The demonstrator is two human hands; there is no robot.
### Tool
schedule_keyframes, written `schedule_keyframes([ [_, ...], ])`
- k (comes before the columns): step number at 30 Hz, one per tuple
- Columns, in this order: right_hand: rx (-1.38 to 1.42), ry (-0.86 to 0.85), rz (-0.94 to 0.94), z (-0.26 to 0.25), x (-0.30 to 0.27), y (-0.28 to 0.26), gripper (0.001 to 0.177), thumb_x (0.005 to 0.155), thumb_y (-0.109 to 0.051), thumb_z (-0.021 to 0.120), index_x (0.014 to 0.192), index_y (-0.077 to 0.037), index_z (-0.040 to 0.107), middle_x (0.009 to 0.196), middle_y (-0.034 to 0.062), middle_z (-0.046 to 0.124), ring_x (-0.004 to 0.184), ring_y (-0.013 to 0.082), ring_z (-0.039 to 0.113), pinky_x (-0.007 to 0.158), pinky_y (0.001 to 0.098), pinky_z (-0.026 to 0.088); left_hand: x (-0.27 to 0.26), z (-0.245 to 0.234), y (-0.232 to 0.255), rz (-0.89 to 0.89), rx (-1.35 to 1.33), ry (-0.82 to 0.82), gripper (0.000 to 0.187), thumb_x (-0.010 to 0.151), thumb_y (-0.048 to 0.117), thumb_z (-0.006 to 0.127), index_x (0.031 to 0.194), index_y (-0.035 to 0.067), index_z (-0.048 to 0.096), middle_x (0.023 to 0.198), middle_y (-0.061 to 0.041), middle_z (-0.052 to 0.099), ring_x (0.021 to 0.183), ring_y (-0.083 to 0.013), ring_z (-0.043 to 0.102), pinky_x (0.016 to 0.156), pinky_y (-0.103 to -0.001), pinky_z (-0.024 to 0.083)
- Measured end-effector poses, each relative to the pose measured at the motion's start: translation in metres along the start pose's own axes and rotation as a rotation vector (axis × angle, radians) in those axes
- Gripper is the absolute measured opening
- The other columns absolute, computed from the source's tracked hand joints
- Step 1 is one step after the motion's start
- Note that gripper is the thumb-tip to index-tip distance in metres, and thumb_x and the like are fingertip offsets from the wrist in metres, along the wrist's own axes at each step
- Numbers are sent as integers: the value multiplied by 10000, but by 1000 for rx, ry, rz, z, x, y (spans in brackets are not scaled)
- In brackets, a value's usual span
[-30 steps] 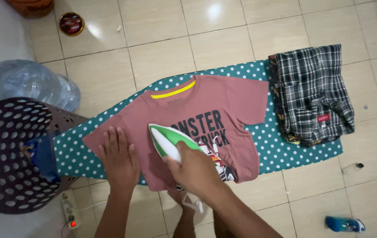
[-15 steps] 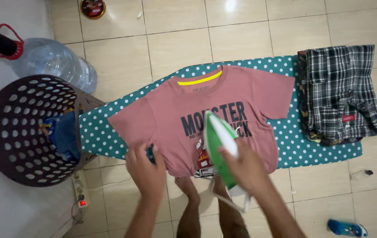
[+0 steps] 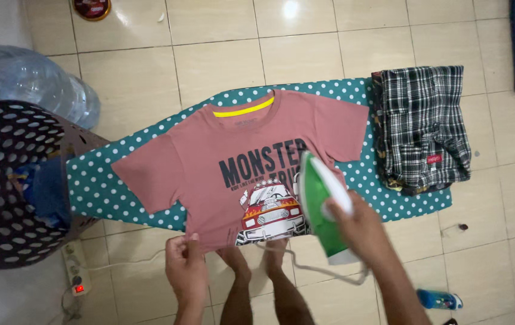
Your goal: The person irons a plaid shirt and a pink t-shirt on a polka-dotted mat laid on the floor. They use a green and white iron to smooth the garments, folding the shirt neatly after ironing.
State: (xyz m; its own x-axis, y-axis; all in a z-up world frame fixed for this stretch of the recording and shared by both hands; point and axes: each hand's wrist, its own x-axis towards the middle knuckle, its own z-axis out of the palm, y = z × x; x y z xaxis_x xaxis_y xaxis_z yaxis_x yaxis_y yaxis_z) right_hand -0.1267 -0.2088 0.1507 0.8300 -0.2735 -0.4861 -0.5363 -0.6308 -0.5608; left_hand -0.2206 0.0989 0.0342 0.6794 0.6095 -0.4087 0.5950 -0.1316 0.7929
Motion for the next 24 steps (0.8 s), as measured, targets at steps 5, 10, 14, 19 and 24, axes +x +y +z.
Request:
schedule_keyframes([
  [5,-133,47,89,-28,13,14,419,964,-396,624,1110,-5,652,896,225,729,769,324,732,693,438,555,-4,1,-6,73,-23,48,245,1009,238,660,1015,12,567,805,-15,605,701,-84,525,649,-259,468],
  [10,8,-119,-47,-1,-3,-9,432,918,-406,619,1173,-59,651,902,188,766,793,292,753,706,418,574,4,4,-27,-8,-137,-75,254,982,239,676,996,7,572,784,-6,577,678,-73,469,603,-269,425],
  [14,-209,-219,-60,12,-2,-37,499,925,-458,628,1271,-98,612,922,198,745,809,306,746,731,429,567,13,-1,-32,81,-22,-54,254,1005,235,668,973,0,575,781,-4,561,692,-74,477,636,-260,442],
  [19,-167,-191,-8,-16,35,-41,480,938,-453,603,1216,-64,643,894,195,756,752,311,760,675,427,581,13,-1,-15,86,77,-21,255,970,229,691,944,5,572,734,-16,583,658,-97,499,611,-283,450],
  [24,-13,-89,90,-23,52,-28,484,927,-435,631,1203,-38,660,823,209,722,672,294,659,586,420,522,9,-1,11,24,105,-32,251,964,244,693,942,18,586,714,-70,602,640,-151,528,613,-318,466],
])
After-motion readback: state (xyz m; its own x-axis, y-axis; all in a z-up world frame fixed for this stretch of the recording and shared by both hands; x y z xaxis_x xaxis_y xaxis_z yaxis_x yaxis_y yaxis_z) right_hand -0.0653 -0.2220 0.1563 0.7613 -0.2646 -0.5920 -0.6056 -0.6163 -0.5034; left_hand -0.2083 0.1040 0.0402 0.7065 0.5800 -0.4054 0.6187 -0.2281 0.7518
